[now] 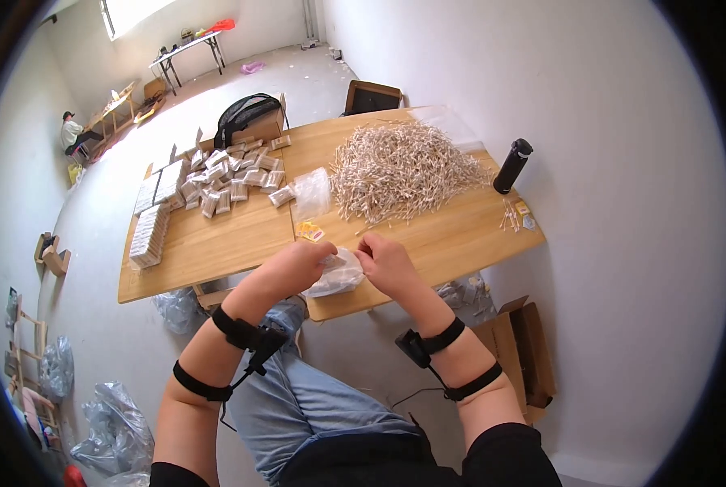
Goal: Packing individual packets and cotton swabs into a larger plastic bag at a workstation.
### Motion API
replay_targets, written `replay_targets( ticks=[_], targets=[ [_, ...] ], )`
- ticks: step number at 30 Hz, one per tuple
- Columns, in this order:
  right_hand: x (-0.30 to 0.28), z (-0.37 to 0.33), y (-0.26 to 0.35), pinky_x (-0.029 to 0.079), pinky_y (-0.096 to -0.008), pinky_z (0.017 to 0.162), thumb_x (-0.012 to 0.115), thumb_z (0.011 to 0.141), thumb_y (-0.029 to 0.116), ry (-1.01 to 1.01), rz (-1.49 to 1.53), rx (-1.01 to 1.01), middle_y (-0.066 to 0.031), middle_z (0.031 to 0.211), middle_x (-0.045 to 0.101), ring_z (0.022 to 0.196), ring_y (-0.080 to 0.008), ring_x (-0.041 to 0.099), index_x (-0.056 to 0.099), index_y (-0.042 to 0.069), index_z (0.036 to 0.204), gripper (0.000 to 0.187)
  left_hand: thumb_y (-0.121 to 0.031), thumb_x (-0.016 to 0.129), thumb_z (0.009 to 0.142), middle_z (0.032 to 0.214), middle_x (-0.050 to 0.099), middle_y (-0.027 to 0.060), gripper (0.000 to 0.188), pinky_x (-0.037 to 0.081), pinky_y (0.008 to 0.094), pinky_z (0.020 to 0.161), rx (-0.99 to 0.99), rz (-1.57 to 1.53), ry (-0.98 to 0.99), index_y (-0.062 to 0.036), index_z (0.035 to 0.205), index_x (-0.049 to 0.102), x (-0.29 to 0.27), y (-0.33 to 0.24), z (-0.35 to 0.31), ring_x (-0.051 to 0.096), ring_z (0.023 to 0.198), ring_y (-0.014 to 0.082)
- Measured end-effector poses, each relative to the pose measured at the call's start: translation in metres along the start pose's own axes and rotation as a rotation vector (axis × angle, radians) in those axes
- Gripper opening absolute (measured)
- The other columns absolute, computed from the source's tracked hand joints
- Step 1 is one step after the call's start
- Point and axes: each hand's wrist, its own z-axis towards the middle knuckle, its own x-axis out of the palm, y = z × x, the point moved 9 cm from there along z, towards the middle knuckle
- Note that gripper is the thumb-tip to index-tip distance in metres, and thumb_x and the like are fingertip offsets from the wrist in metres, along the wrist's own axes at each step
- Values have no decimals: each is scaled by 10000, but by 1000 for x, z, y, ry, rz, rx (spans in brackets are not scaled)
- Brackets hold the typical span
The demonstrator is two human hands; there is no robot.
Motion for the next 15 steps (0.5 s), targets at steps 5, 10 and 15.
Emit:
replay_targets(
  ticks=[5, 10, 15],
  targets=[
    [0, -12, 19, 508, -432, 675, 706, 821, 206, -202, -298, -341, -158, 772, 644, 744, -352, 640, 540, 17, 1058, 345, -52, 530, 874, 907, 649, 271, 249, 491, 490, 779, 57, 115, -168, -11, 1120, 536, 15, 19, -4, 626, 918, 430],
    [16, -7, -44, 502, -441, 772, 719, 801, 189, 123, -98, 247, -215, 931, 638, 870, -383, 630, 499, 15, 1115, 421, -73, 537, 908, 918, 647, 269, 230, 492, 476, 769, -76, -29, -299, -17, 1132, 532, -12, 22, -17, 622, 909, 438],
    [24, -5, -30, 510, -431, 733, 696, 803, 156, 53, -33, 71, -203, 828, 640, 793, -373, 639, 503, 13, 1087, 372, -65, 562, 910, 948, 647, 263, 244, 493, 465, 772, 2, -104, -433, -23, 1148, 528, -20, 21, -22, 622, 917, 437]
  ],
)
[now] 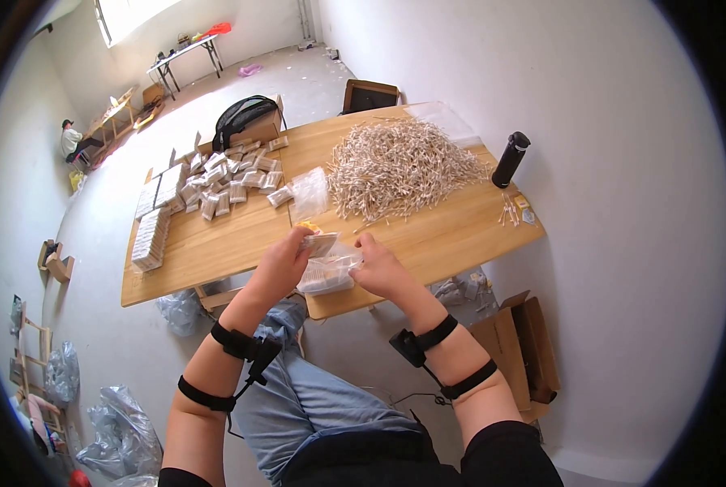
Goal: Packing individual packets and cotton swabs into a larger plastic bag at a workstation.
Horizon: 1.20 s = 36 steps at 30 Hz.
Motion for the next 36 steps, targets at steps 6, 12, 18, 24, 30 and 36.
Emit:
replay_targets(
  ticks=[6, 12, 18, 24, 30, 36],
  targets=[
    [-7, 18, -18, 518, -340, 543, 618, 873, 140, -40, 334, 160, -143, 773, 635, 590, -240, 630, 511, 3, 1005, 218, -58, 553, 927, 959, 647, 255, 247, 501, 446, 775, 101, -37, -26, -27, 1170, 521, 1, -15, 0, 626, 923, 426],
    [-2, 19, -17, 493, -251, 444, 572, 914, 120, 7, 739, 345, -59, 732, 592, 541, -117, 603, 516, 28, 982, 127, -63, 539, 938, 998, 645, 237, 244, 505, 449, 775, 29, 36, -55, -33, 1179, 520, -14, -16, -4, 626, 927, 423],
    [-3, 18, -19, 494, -247, 452, 570, 907, 107, 25, 675, 306, -50, 727, 580, 533, -109, 587, 515, 27, 999, 134, -74, 549, 928, 1014, 646, 221, 241, 503, 477, 769, 125, 193, 179, -42, 1166, 529, -8, -16, -12, 622, 918, 418],
    [3, 15, -2, 491, -235, 458, 573, 911, 104, 23, 700, 265, -36, 716, 578, 525, -92, 574, 517, 22, 1002, 134, -42, 552, 880, 919, 669, 194, 171, 509, 464, 736, 65, 377, 353, -43, 1050, 539, 17, -9, -2, 640, 895, 407],
    [3, 11, 10, 477, -224, 459, 574, 922, 106, 22, 661, 201, -22, 700, 583, 534, -74, 577, 523, 25, 993, 119, -36, 538, 850, 838, 679, 157, 92, 540, 399, 693, 201, 583, 281, -39, 940, 558, 57, -21, 14, 683, 841, 326],
    [7, 7, 4, 464, -216, 457, 580, 929, 113, 40, 668, 205, -9, 688, 584, 533, -63, 573, 527, 43, 991, 107, -42, 600, 808, 880, 649, 174, 134, 536, 390, 740, 216, 525, 309, -23, 938, 574, 89, 8, 6, 664, 898, 317]
  ],
)
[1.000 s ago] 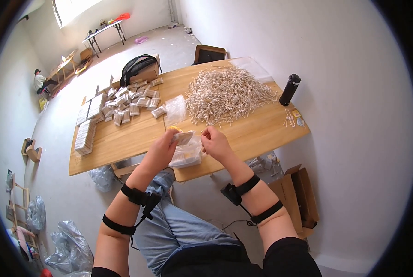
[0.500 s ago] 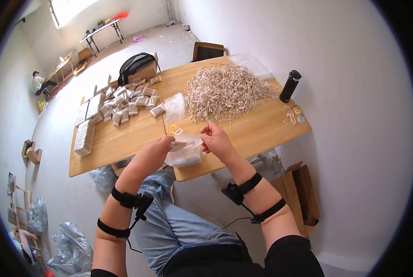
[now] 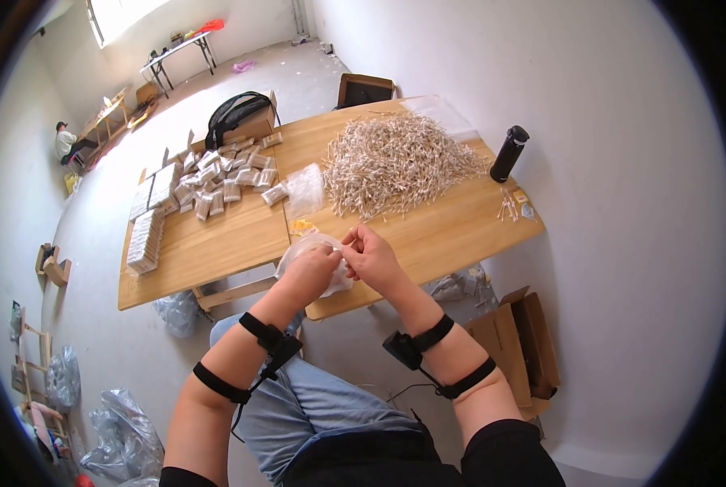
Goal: Packing individual packets and cotton swabs into a larger plastic bag at a workstation.
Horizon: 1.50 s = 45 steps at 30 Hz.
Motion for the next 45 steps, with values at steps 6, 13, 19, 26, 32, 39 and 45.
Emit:
replay_targets(
  ticks=[6, 13, 19, 26, 32, 39, 45],
  targets=[
    [2, -3, -6, 459, -214, 457, 582, 932, 107, 10, 27, 9, -7, 682, 582, 533, -61, 570, 523, 41, 1000, 111, -78, 634, 787, 962, 619, 214, 219, 486, 433, 877, -54, -283, 53, -3, 984, 577, 10, 14, -10, 600, 992, 371],
    [1, -8, -3, 471, -208, 489, 573, 940, 75, -6, 41, 3, -7, 736, 579, 568, -66, 572, 517, 33, 1014, 102, -80, 629, 796, 1002, 632, 217, 218, 476, 425, 899, -167, -194, 133, -28, 1007, 617, 18, 31, -8, 602, 1036, 372],
    [-1, -6, -6, 473, -213, 476, 571, 926, 70, -18, 67, 14, -7, 693, 563, 544, -63, 565, 524, 30, 1015, 108, -115, 592, 828, 960, 684, 189, 167, 502, 444, 839, -114, -115, 86, -38, 956, 666, 22, 21, 0, 655, 962, 352],
    [15, -10, -3, 440, -205, 482, 582, 932, 83, 1, 54, 42, -18, 733, 580, 547, -77, 551, 519, 39, 1005, 106, -158, 580, 849, 1009, 708, 174, 200, 528, 415, 824, -229, -128, 253, -69, 951, 728, 33, 30, 1, 680, 966, 328],
    [9, -11, -14, 443, -205, 471, 578, 935, 77, -12, 113, 52, -22, 718, 578, 532, -77, 547, 515, 40, 1002, 100, -194, 556, 889, 1092, 693, 151, 239, 515, 404, 864, -345, -285, 243, -74, 1022, 715, 45, 43, 1, 659, 1046, 316],
    [18, -5, -15, 436, -201, 459, 565, 949, 101, -9, 261, 51, -18, 706, 566, 505, -72, 529, 522, 40, 1053, 128, -155, 560, 877, 1119, 667, 173, 272, 494, 415, 900, -400, -414, 317, -67, 1113, 661, 17, 50, -17, 621, 1083, 343],
    [-94, 34, -95, 529, -325, 685, 580, 947, 179, -325, -505, -184, -98, 870, 618, 777, -204, 637, 517, 23, 1131, 250, -148, 612, 909, 1005, 674, 149, 323, 512, 373, 850, -1, -801, 333, -45, 1214, 581, -63, 22, -29, 652, 949, 279]
  ],
)
